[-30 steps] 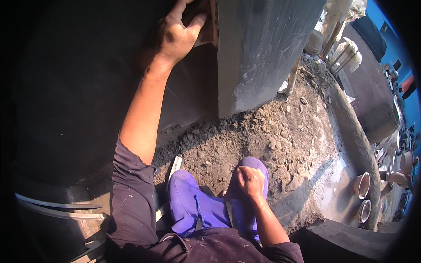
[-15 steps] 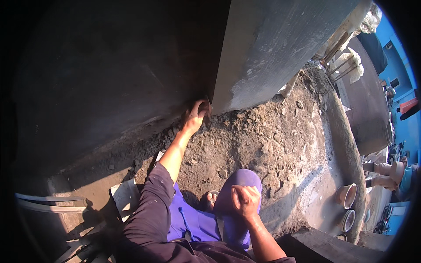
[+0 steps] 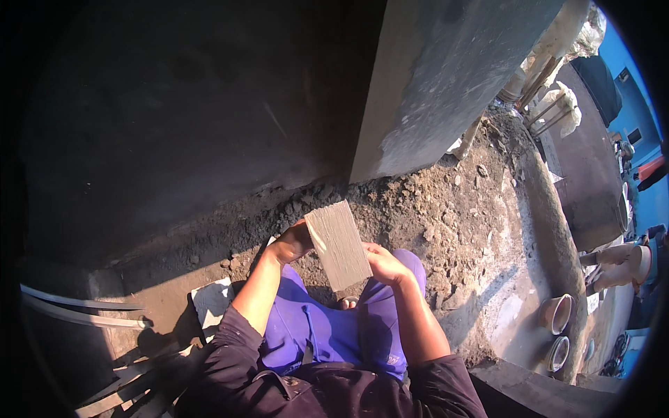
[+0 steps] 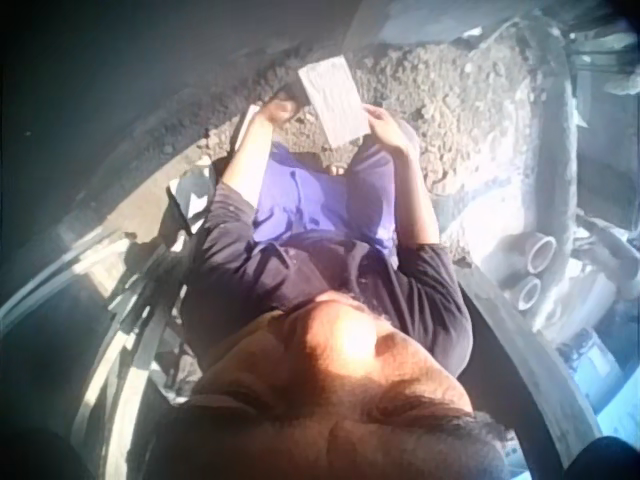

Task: The person smooths a freshly plastered wall using a trowel, repeatedly scraping and leveling the surface. They occasionally pause to wipe the trowel and adjust their position while another worker is visible nearby.

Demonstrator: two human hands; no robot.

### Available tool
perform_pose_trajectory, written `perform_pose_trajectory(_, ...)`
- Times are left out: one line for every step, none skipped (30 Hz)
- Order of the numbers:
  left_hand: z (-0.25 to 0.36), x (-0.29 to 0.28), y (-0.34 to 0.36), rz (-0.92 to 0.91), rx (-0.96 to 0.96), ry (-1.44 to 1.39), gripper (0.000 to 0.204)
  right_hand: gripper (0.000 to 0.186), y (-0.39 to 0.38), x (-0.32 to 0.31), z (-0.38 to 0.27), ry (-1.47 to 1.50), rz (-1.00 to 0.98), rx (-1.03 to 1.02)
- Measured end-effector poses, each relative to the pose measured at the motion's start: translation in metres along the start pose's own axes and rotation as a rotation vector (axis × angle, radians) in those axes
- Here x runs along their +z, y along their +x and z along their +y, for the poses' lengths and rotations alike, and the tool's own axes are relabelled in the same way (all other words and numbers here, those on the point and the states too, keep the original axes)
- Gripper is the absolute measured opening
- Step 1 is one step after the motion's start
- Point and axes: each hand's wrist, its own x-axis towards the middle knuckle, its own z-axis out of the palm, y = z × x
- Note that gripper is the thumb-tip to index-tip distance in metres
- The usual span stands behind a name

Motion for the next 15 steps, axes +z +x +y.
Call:
perform_pose_trajectory(0.027, 0.014, 0.005, 0.000, -0.184, 0.195, 0.053, 0.054, 0.005, -0.001, 0.012, 0.147, -0.053, -0.011)
perform_pose_trajectory(0.034, 0.015, 0.006, -0.063, -0.121, 0.189, 0.052, 0.057, 0.012, 0.007, 0.018, 0.291, -0.118, -0.013)
perform_pose_trajectory(0.038, 0.015, 0.007, -0.127, -0.059, 0.184, 0.050, 0.059, 0.016, 0.010, 0.022, 0.313, -0.080, -0.075)
perform_pose_trajectory(0.053, 0.020, 0.009, -0.097, -0.015, 0.369, 0.047, 0.062, 0.020, 0.018, 0.022, 0.338, -0.046, -0.136)
perform_pose_trajectory(0.069, 0.024, 0.009, -0.053, 0.024, 0.554, 0.043, 0.064, 0.024, 0.029, 0.017, 0.360, -0.017, -0.194)
perform_pose_trajectory(0.102, 0.034, 0.000, 0.203, 0.154, 0.929, 0.040, 0.064, 0.021, 0.050, -0.011, 0.450, 0.028, -0.210)
perform_pose_trajectory(0.134, 0.040, -0.006, 0.399, 0.333, 1.150, 0.041, 0.062, 0.029, 0.051, -0.017, 0.479, 0.093, -0.345)
perform_pose_trajectory(0.170, 0.038, -0.005, 0.542, 0.611, 1.314, 0.042, 0.060, 0.037, 0.047, -0.021, 0.508, 0.170, -0.482)
perform_pose_trajectory(0.207, 0.032, -0.002, 0.662, 0.883, 1.469, 0.043, 0.057, 0.047, 0.027, -0.022, 0.346, 0.373, -0.546)
perform_pose_trajectory(0.247, 0.026, -0.003, 0.771, 1.122, 1.597, 0.044, 0.054, 0.058, 0.004, -0.027, 0.180, 0.568, -0.599)
perform_pose_trajectory(0.293, 0.014, -0.010, 0.918, 1.320, 1.744, 0.045, 0.051, 0.069, -0.006, -0.040, -0.047, 0.724, -0.653)
perform_pose_trajectory(0.333, 0.001, -0.010, 1.060, 1.471, 1.871, 0.046, 0.049, 0.078, -0.015, -0.050, -0.281, 0.888, -0.708)
perform_pose_trajectory(0.369, -0.013, -0.014, 1.210, 1.567, 1.999, 0.047, 0.048, 0.087, -0.006, -0.068, -0.407, 1.010, -0.698)
perform_pose_trajectory(0.394, -0.024, -0.018, 1.330, 1.628, 2.091, 0.048, 0.047, 0.094, 0.009, -0.087, -0.536, 1.128, -0.687)
perform_pose_trajectory(0.410, -0.030, -0.018, 1.410, 1.675, 2.139, 0.049, 0.049, 0.105, 0.017, -0.095, -0.555, 1.154, -0.797)
